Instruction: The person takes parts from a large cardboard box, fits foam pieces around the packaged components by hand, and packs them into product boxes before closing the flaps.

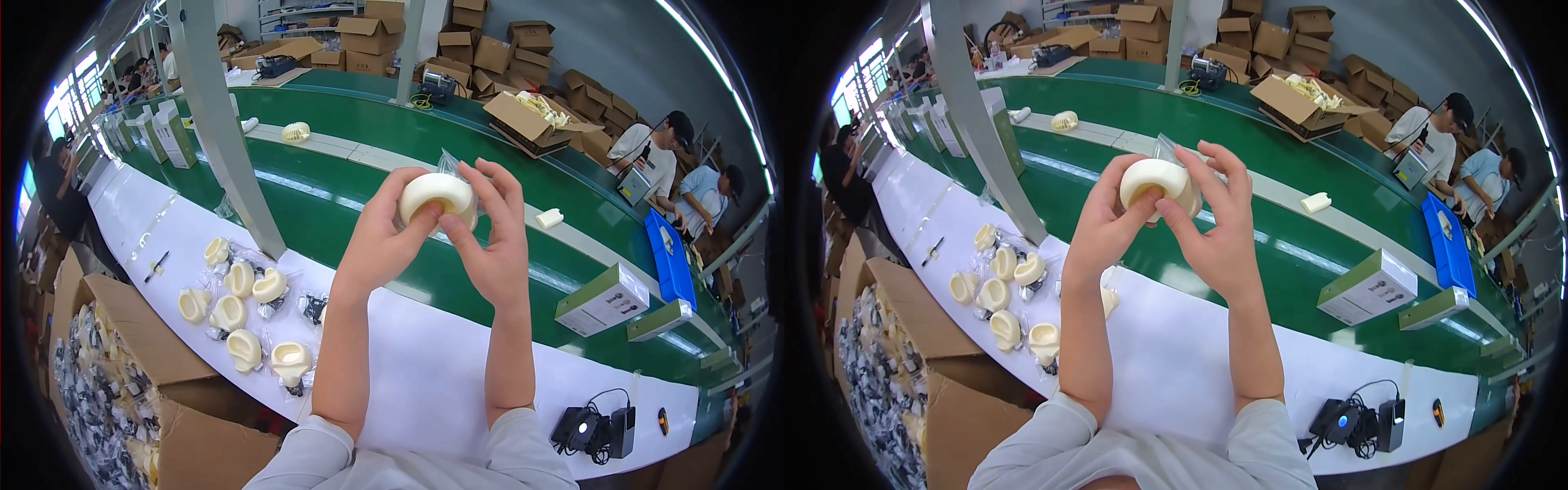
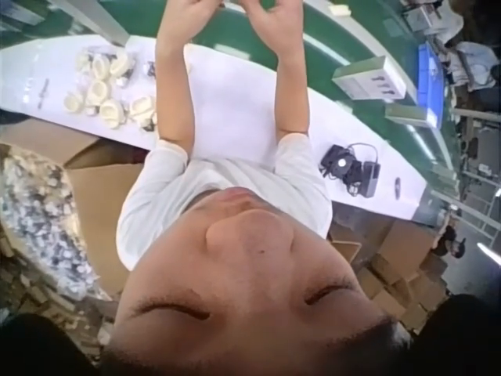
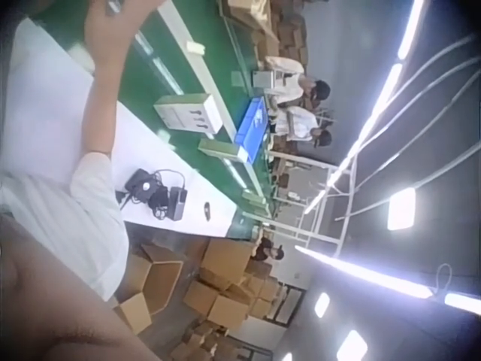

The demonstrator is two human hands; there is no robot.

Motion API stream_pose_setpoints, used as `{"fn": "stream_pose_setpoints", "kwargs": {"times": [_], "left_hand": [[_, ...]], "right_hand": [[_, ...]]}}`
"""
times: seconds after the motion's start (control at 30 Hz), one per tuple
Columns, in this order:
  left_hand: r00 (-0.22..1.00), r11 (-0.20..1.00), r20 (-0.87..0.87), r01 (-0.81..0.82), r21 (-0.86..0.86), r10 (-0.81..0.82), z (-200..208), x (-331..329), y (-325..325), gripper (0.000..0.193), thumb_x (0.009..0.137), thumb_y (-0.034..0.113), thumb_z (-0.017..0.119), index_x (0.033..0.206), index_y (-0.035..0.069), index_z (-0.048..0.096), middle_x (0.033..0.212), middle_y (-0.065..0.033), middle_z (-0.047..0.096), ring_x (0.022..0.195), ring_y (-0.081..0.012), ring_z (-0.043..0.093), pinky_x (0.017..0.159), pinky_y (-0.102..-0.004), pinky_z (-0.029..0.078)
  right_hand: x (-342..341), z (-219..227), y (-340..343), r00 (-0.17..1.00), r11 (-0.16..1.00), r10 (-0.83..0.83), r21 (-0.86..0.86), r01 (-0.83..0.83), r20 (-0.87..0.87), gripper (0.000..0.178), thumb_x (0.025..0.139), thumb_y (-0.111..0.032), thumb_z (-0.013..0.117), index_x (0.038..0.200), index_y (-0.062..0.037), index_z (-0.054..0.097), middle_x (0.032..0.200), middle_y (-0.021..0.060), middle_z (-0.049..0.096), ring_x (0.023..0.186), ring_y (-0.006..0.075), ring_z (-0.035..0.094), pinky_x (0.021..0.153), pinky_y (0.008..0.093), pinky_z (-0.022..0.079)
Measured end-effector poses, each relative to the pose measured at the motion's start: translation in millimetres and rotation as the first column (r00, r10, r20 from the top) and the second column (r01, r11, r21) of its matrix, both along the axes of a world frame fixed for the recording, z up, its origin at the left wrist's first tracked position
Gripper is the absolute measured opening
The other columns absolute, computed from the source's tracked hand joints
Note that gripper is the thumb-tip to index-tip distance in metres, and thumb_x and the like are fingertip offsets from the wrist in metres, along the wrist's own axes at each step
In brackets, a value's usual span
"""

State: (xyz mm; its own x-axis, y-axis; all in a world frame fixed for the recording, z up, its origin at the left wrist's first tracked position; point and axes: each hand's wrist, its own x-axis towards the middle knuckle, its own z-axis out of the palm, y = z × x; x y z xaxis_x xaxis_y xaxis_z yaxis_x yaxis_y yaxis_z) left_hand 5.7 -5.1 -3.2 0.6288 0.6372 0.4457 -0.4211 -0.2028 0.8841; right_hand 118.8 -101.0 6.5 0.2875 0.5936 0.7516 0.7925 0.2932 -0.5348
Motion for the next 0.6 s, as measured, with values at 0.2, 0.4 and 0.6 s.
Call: {"fn": "stream_pose_setpoints", "kwargs": {"times": [0.2, 0.4, 0.6], "left_hand": [[0.999, 1.0, 0.042, 0.025, 0.0, -0.025, 0, -1, 1, 0.032, 0.084, 0.009, 0.06, 0.113, 0.003, 0.048, 0.102, -0.0073, 0.055, 0.093, -0.0138, 0.054, 0.079, -0.0268, 0.046], [0.996, 0.999, 0.07, 0.046, 0.01, -0.047, 5, -5, -1, 0.035, 0.083, 0.009, 0.061, 0.114, 0.004, 0.047, 0.103, -0.006, 0.054, 0.095, -0.0134, 0.053, 0.079, -0.0262, 0.047], [0.99, 0.992, 0.073, 0.125, -0.022, -0.123, 7, -11, -3, 0.041, 0.083, 0.019, 0.066, 0.116, 0.005, 0.047, 0.106, -0.007, 0.053, 0.097, -0.0151, 0.053, 0.082, -0.0276, 0.046]], "right_hand": [[1, 0, 2, 0.986, 0.991, 0.128, -0.011, -0.13, -0.112, 0.045, 0.08, -0.014, 0.067, 0.122, -0.0058, 0.052, 0.121, 0.0079, 0.047, 0.107, 0.0181, 0.049, 0.09, 0.0284, 0.041], [2, -1, 4, 0.954, 0.978, 0.206, 0.005, -0.21, -0.218, 0.044, 0.078, -0.015, 0.069, 0.119, -0.0051, 0.054, 0.111, 0.0094, 0.055, 0.098, 0.0212, 0.055, 0.084, 0.0308, 0.045], [2, 0, 0, 0.876, 0.944, 0.309, 0.008, -0.33, -0.369, 0.042, 0.079, -0.014, 0.069, 0.117, -0.004, 0.055, 0.111, 0.0076, 0.054, 0.099, 0.017, 0.054, 0.083, 0.0277, 0.045]]}}
